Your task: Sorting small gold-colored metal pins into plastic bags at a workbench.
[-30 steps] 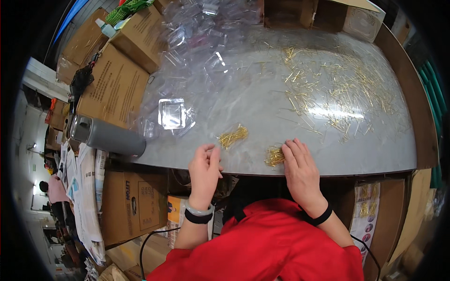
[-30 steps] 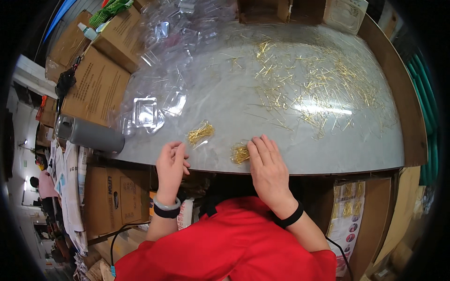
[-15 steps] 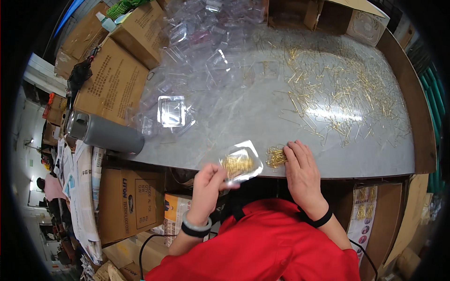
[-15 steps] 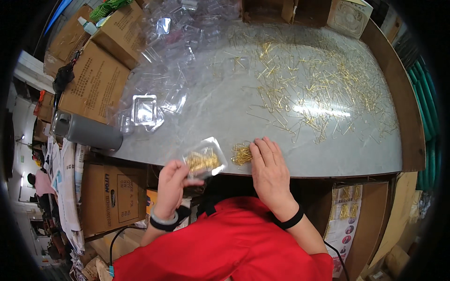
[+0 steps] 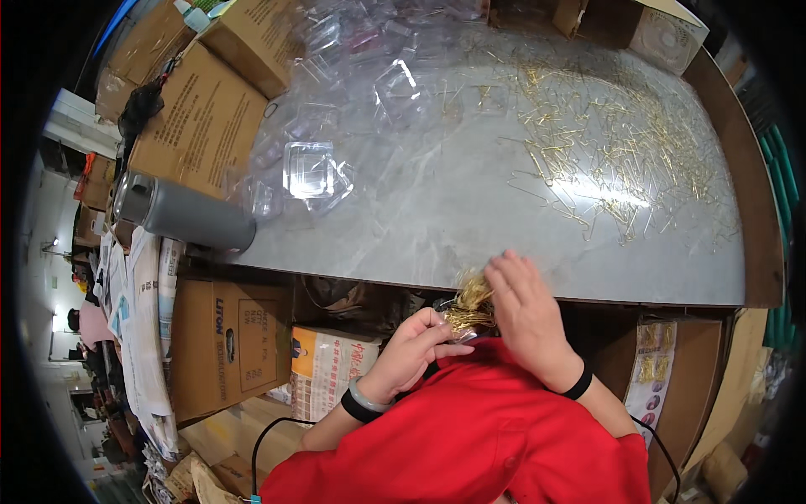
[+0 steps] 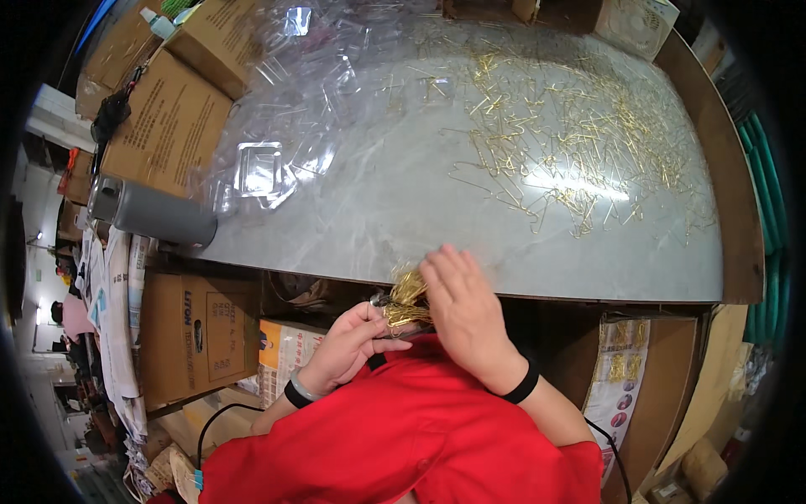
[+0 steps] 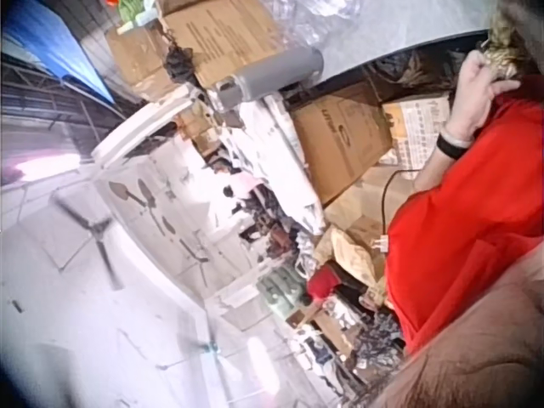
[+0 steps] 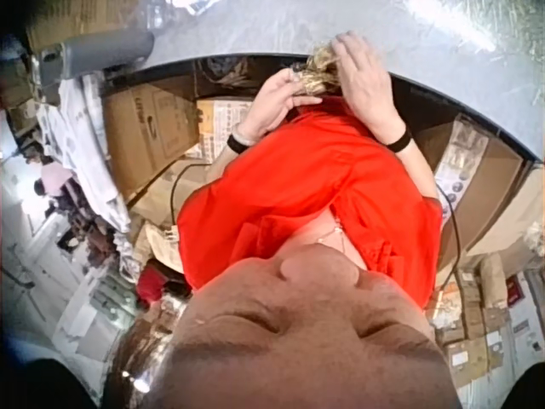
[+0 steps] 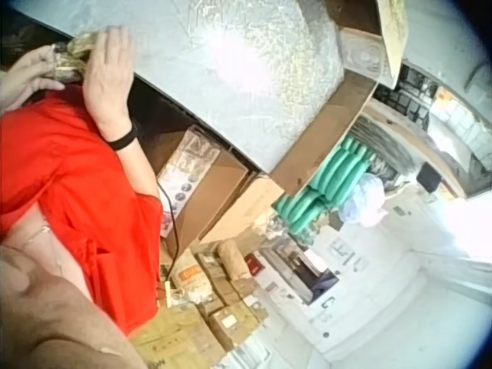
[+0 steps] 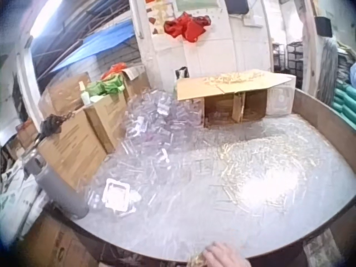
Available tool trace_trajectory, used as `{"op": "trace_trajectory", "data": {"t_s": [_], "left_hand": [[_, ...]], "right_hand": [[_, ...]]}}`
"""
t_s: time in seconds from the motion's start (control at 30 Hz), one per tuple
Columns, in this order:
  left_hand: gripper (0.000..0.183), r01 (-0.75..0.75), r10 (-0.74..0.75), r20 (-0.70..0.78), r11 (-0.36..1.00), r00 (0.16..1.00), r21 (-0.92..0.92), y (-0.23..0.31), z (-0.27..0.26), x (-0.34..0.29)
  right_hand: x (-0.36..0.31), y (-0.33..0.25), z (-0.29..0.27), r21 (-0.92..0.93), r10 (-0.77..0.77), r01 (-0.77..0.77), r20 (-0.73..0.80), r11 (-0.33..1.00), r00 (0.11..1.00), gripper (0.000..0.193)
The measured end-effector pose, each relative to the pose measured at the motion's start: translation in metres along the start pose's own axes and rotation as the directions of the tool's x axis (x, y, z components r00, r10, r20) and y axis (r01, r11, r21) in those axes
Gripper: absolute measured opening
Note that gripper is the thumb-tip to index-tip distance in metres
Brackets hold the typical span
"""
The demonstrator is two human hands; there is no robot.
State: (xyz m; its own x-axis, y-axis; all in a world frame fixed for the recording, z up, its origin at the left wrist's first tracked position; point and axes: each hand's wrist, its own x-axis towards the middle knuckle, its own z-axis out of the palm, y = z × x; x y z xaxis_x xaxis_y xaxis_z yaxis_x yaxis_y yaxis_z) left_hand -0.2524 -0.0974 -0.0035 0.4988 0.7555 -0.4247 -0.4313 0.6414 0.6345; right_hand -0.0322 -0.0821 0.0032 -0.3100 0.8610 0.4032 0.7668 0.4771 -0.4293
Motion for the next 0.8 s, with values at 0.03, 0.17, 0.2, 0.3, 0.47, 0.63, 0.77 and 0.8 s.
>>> {"op": "trace_trajectory", "data": {"t_s": [0.03, 0.17, 0.2, 0.3, 0.47, 0.63, 0.77, 0.8], "left_hand": [[0.009, -0.008, 0.008, -0.008, 1.000, 1.000, 0.000, -0.002, 0.000, 0.000], [0.007, -0.040, 0.041, -0.029, 0.999, 0.999, 0.015, -0.009, -0.002, -0.003], [0.007, -0.051, 0.052, -0.026, 0.998, 0.998, 0.024, -0.011, -0.002, -0.004], [0.007, -0.007, 0.007, -0.006, 1.000, 1.000, 0.029, -0.015, -0.004, -0.012], [0.009, -0.100, 0.071, 0.120, 0.962, 0.990, 0.256, 0.013, 0.024, -0.010], [0.013, -0.262, 0.233, 0.122, 0.818, 0.965, 0.512, 0.036, 0.043, 0.053], [0.018, -0.181, 0.547, 0.275, -0.220, 0.791, 0.959, 0.034, 0.055, 0.071], [0.020, -0.148, 0.577, 0.277, -0.261, 0.768, 0.954, 0.034, 0.060, 0.068]], "right_hand": [[-0.004, -0.004, -0.001, 0.024, -0.056, 0.056, 0.018, 0.998, 0.998, 0.044], [-0.017, -0.010, -0.001, 0.113, -0.188, 0.180, 0.070, 0.977, 0.980, 0.041], [-0.020, -0.011, 0.000, 0.118, -0.210, 0.201, 0.072, 0.972, 0.975, 0.041], [-0.028, -0.010, 0.003, 0.228, -0.211, 0.195, 0.049, 0.954, 0.976, 0.042], [-0.017, -0.010, -0.021, 0.295, -0.175, 0.182, -0.053, 0.938, 0.983, 0.041], [0.008, 0.009, -0.017, 0.240, -0.003, 0.057, -0.220, 0.969, 0.975, 0.036], [0.012, 0.018, -0.006, 0.117, 0.076, -0.045, -0.276, 0.992, 0.958, 0.034], [0.013, 0.019, -0.006, 0.095, 0.079, -0.054, -0.275, 0.994, 0.958, 0.034]]}}
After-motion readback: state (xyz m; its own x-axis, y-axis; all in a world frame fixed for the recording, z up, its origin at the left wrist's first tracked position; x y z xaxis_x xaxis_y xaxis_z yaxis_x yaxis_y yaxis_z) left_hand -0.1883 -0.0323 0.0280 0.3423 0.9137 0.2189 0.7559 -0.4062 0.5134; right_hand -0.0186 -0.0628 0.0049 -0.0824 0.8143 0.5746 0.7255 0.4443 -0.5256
